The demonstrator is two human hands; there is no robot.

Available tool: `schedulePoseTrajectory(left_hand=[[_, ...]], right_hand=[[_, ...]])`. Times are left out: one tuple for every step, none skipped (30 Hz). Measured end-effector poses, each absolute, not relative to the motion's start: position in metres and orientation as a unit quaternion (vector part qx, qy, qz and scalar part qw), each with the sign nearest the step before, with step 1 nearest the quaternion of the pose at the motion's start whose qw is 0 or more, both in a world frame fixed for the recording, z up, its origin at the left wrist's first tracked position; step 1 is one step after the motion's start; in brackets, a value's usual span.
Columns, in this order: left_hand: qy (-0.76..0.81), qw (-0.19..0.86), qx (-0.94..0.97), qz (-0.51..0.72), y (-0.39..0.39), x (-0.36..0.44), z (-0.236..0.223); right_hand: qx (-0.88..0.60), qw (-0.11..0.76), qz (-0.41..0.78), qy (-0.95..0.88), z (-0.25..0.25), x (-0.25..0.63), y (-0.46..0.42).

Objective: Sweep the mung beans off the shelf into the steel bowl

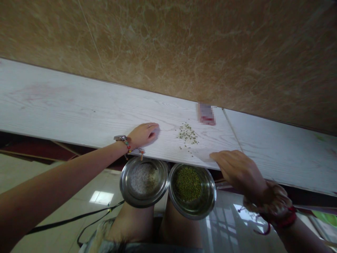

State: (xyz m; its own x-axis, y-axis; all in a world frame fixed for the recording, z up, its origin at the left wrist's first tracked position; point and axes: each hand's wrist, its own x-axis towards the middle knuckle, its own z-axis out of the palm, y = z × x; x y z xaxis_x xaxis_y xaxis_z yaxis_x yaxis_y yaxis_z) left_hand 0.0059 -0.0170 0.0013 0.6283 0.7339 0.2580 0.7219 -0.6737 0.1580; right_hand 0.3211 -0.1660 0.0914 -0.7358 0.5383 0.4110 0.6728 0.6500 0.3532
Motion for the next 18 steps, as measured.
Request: schedulePoseTrajectory(left_hand=[[0.403,0.018,0.902,0.151,-0.0169,0.006,0.0012],[0.403,0.016,0.902,0.151,-0.0169,0.0062,0.0011],[0.403,0.014,0.903,0.152,-0.0169,0.0063,0.0011],[0.402,0.013,0.903,0.153,-0.0168,0.0064,0.0011],[0.403,0.013,0.902,0.153,-0.0168,0.0064,0.0011],[0.403,0.015,0.903,0.152,-0.0168,0.0064,0.0011],[0.403,0.018,0.903,0.15,-0.0168,0.0063,0.001],[0.404,0.021,0.902,0.149,-0.0167,0.0062,0.001],[0.405,0.023,0.902,0.149,-0.0166,0.0061,0.0009],[0.405,0.025,0.902,0.149,-0.0164,0.0059,0.0007],[0.405,0.025,0.902,0.15,-0.0162,0.0057,0.0006],[0.404,0.024,0.902,0.152,-0.0161,0.0056,0.0004],[0.403,0.023,0.902,0.154,-0.016,0.0054,0.0003],[0.401,0.023,0.902,0.156,-0.0159,0.0054,0.0002],[0.4,0.025,0.903,0.157,-0.0159,0.0053,0.0002],[0.399,0.028,0.903,0.157,-0.016,0.0054,0.0003],[0.4,0.03,0.903,0.157,-0.0161,0.0055,0.0004],[0.401,0.031,0.902,0.156,-0.0163,0.0057,0.0006]], right_hand=[[-0.336,0.133,-0.25,-0.898,0.091,0.3216,-0.1657],[-0.337,0.128,-0.253,-0.898,0.0905,0.3225,-0.1652],[-0.339,0.124,-0.258,-0.896,0.0902,0.3235,-0.1646],[-0.342,0.12,-0.263,-0.894,0.09,0.3247,-0.1641],[-0.346,0.118,-0.268,-0.891,0.0901,0.3257,-0.1637],[-0.349,0.116,-0.272,-0.889,0.0902,0.3263,-0.1635],[-0.35,0.116,-0.275,-0.888,0.0904,0.3265,-0.1635],[-0.348,0.117,-0.275,-0.889,0.0905,0.3264,-0.1636],[-0.346,0.118,-0.274,-0.89,0.0905,0.3258,-0.1638],[-0.343,0.119,-0.271,-0.891,0.0904,0.3251,-0.1639],[-0.341,0.119,-0.269,-0.893,0.09,0.3244,-0.1638],[-0.339,0.12,-0.269,-0.894,0.0895,0.3239,-0.1636],[-0.339,0.119,-0.27,-0.893,0.0889,0.3238,-0.1631],[-0.34,0.118,-0.273,-0.892,0.0883,0.324,-0.1626],[-0.342,0.117,-0.278,-0.89,0.0879,0.3246,-0.162],[-0.343,0.116,-0.284,-0.888,0.0877,0.3254,-0.1614],[-0.346,0.115,-0.289,-0.885,0.0878,0.3264,-0.1609],[-0.35,0.116,-0.293,-0.882,0.0882,0.3272,-0.1606]])
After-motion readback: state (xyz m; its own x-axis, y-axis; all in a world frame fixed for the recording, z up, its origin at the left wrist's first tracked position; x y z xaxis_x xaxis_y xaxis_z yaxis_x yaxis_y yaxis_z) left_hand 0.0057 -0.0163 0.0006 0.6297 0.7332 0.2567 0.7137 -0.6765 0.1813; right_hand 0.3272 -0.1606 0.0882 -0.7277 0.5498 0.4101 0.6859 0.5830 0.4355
